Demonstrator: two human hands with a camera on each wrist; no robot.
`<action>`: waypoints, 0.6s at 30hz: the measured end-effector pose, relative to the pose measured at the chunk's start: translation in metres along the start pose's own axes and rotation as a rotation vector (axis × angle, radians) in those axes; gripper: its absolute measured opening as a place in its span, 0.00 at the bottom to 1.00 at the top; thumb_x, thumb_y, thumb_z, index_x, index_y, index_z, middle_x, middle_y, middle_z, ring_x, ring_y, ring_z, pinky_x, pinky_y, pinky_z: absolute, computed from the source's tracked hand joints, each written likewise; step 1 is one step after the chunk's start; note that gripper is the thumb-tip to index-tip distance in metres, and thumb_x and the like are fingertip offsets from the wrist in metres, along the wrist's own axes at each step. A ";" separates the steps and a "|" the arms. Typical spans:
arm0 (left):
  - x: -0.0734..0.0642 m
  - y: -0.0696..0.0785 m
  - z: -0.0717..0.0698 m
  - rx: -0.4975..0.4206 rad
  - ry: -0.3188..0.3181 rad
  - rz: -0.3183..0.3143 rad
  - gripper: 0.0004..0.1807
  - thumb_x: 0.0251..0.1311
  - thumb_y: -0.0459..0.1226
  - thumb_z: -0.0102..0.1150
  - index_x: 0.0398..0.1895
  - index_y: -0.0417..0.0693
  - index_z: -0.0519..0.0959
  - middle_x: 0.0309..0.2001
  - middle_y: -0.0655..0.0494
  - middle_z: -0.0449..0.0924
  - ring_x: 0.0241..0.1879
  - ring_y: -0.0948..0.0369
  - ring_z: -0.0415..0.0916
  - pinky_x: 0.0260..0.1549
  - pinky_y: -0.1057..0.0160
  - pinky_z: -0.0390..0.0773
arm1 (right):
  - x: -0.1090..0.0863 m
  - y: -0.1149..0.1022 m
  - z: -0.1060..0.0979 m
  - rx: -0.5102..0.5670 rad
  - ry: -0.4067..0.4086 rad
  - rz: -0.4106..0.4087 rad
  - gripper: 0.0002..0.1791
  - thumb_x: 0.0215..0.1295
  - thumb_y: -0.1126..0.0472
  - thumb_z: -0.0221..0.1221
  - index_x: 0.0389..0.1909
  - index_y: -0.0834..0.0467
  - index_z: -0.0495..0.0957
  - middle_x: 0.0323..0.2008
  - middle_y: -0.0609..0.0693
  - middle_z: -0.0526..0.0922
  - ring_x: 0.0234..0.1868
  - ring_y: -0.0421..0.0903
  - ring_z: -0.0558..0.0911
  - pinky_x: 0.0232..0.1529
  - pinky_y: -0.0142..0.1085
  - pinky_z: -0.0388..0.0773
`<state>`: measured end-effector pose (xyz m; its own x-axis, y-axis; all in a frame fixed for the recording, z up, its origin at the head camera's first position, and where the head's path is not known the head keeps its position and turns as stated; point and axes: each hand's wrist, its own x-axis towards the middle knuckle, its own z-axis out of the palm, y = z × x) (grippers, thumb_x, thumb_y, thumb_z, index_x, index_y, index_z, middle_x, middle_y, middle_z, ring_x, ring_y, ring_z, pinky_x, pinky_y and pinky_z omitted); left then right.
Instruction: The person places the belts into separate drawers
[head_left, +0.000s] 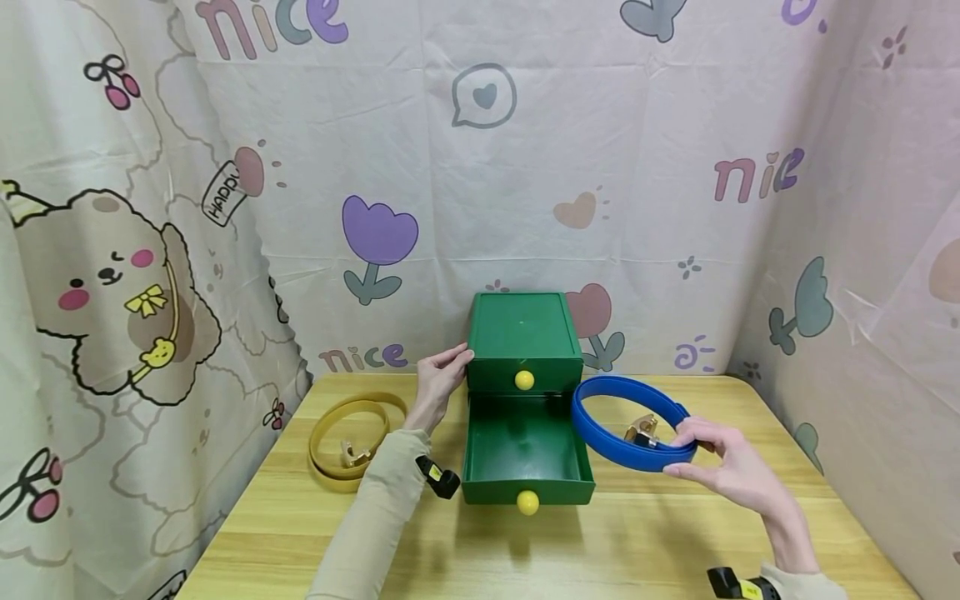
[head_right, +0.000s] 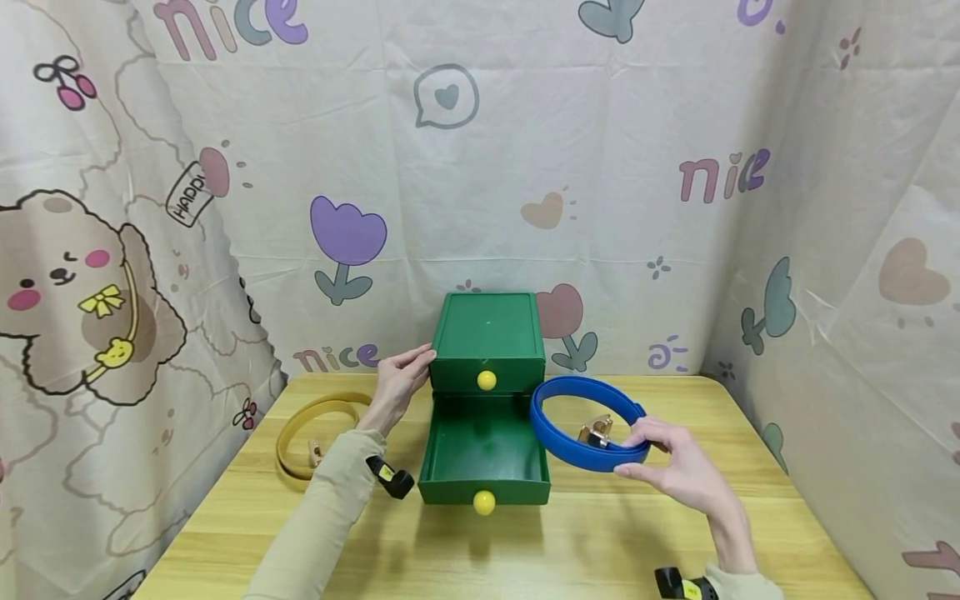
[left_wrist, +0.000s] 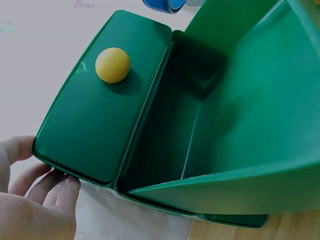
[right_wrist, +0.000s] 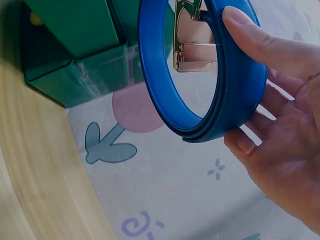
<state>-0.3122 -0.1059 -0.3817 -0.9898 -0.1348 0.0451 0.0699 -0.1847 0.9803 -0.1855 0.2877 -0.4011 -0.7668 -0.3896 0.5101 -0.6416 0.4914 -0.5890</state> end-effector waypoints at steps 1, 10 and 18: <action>0.000 0.000 0.000 0.004 0.001 0.000 0.19 0.48 0.37 0.64 0.46 0.43 0.79 0.49 0.45 0.78 0.34 0.71 0.76 0.43 0.65 0.76 | 0.001 -0.001 0.001 0.003 -0.002 0.005 0.14 0.42 0.66 0.68 0.29 0.49 0.77 0.29 0.42 0.73 0.34 0.35 0.69 0.32 0.27 0.69; 0.001 -0.001 -0.001 0.005 0.003 -0.002 0.18 0.48 0.38 0.64 0.46 0.45 0.79 0.47 0.47 0.79 0.32 0.70 0.75 0.40 0.67 0.77 | 0.007 -0.011 0.009 0.065 -0.049 -0.026 0.13 0.43 0.66 0.67 0.30 0.49 0.77 0.27 0.42 0.74 0.33 0.36 0.70 0.32 0.29 0.67; 0.000 0.000 0.000 0.006 -0.011 -0.003 0.20 0.49 0.37 0.63 0.47 0.43 0.78 0.51 0.46 0.77 0.41 0.69 0.76 0.47 0.62 0.74 | 0.014 -0.016 0.023 0.110 -0.043 -0.107 0.16 0.40 0.69 0.68 0.30 0.49 0.77 0.27 0.43 0.74 0.33 0.37 0.71 0.29 0.31 0.66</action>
<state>-0.3122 -0.1064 -0.3816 -0.9913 -0.1235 0.0443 0.0662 -0.1790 0.9816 -0.1868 0.2567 -0.3990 -0.6929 -0.4688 0.5478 -0.7160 0.3585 -0.5990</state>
